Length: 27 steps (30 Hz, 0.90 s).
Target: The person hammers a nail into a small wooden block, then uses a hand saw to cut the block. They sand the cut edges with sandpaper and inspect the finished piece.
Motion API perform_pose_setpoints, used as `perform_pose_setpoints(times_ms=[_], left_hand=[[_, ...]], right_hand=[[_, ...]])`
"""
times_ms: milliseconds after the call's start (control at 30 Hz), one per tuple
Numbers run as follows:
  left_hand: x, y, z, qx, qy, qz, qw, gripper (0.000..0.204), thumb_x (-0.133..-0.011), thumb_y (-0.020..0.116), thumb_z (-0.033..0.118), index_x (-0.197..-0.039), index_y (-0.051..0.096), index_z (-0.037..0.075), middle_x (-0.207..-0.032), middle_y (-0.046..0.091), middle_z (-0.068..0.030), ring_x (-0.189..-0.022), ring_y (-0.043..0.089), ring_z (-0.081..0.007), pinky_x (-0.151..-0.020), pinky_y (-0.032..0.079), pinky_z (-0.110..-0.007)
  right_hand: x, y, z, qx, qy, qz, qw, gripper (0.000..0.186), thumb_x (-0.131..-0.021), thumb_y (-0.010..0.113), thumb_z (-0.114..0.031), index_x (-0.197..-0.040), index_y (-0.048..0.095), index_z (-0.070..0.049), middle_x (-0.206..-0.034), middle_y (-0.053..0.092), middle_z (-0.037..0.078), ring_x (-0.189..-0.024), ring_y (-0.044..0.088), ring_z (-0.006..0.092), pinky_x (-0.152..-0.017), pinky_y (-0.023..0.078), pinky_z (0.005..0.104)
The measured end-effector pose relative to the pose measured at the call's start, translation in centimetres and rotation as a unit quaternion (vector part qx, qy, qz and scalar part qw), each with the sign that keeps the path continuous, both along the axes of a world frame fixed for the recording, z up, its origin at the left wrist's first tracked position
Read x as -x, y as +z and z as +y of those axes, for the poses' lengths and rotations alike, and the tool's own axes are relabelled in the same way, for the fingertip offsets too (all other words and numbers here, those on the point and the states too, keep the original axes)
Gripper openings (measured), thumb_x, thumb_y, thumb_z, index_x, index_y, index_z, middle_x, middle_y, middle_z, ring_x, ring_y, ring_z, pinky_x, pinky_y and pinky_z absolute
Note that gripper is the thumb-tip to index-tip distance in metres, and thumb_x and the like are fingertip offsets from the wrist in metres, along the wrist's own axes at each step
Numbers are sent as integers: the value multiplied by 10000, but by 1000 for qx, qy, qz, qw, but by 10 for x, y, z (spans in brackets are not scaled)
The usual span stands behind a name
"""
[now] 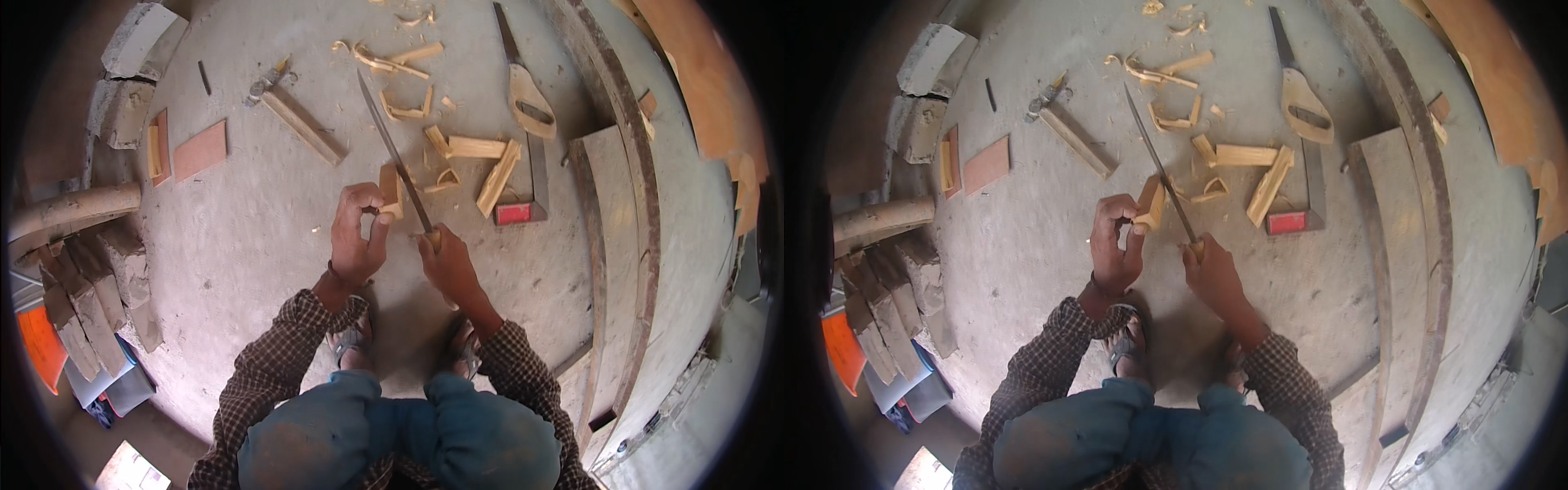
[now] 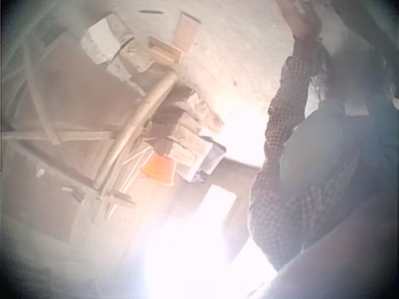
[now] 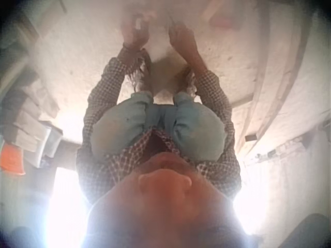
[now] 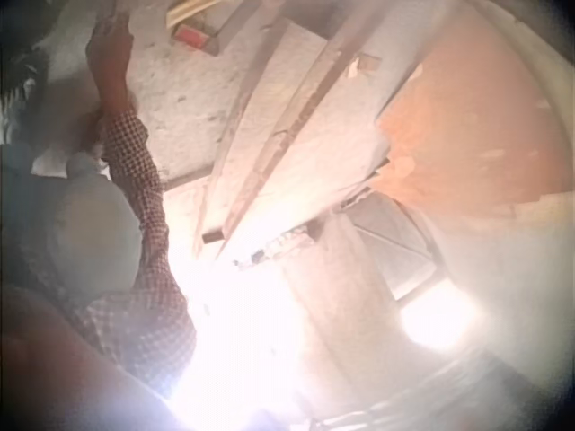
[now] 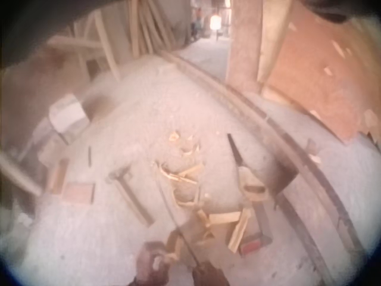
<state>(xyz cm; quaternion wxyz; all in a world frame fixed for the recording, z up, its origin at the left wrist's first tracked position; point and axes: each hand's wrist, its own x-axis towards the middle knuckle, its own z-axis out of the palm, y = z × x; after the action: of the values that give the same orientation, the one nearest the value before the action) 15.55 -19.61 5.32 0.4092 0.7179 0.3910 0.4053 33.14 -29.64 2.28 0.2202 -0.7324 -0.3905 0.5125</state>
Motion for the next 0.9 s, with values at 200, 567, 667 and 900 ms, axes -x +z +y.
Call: perform_pose_setpoints(times_ms=[200,567,667,900], left_hand=[[12,-4,-11,5,1,18,1000,188,-1000,609,58,-1166,520,47,-1178,553,-156,-1087,591,-235,-943,513,-359],[5,-3,-8,-15,2,11,1000,208,-951,637,19,-1128,529,35,-1129,578,-164,-1004,613,-271,-878,530,-368],[17,-14,-14,-3,-2,8,1000,203,-1033,614,130,-1181,506,43,-1186,533,-153,-1091,588,-228,-939,531,-364],[3,-10,-10,1,15,-15,1000,191,-987,620,57,-1154,533,31,-1141,561,-149,-1020,600,-242,-877,529,-345]], right_hand=[[11,56,11,-149,-43,0,988,296,-1018,636,-292,-1096,567,-15,-760,661,190,-730,696,424,-653,518,492],[-2,20,5,8,-31,60,998,300,-1014,638,-293,-1104,569,-15,-753,667,201,-723,705,435,-609,530,455],[14,40,2,-154,-41,-32,987,296,-1015,636,-296,-1073,581,-11,-781,682,223,-755,699,464,-620,527,482],[8,15,-8,-77,-10,-96,992,295,-1016,630,-298,-1079,580,-14,-821,695,223,-773,698,464,-702,535,533]])
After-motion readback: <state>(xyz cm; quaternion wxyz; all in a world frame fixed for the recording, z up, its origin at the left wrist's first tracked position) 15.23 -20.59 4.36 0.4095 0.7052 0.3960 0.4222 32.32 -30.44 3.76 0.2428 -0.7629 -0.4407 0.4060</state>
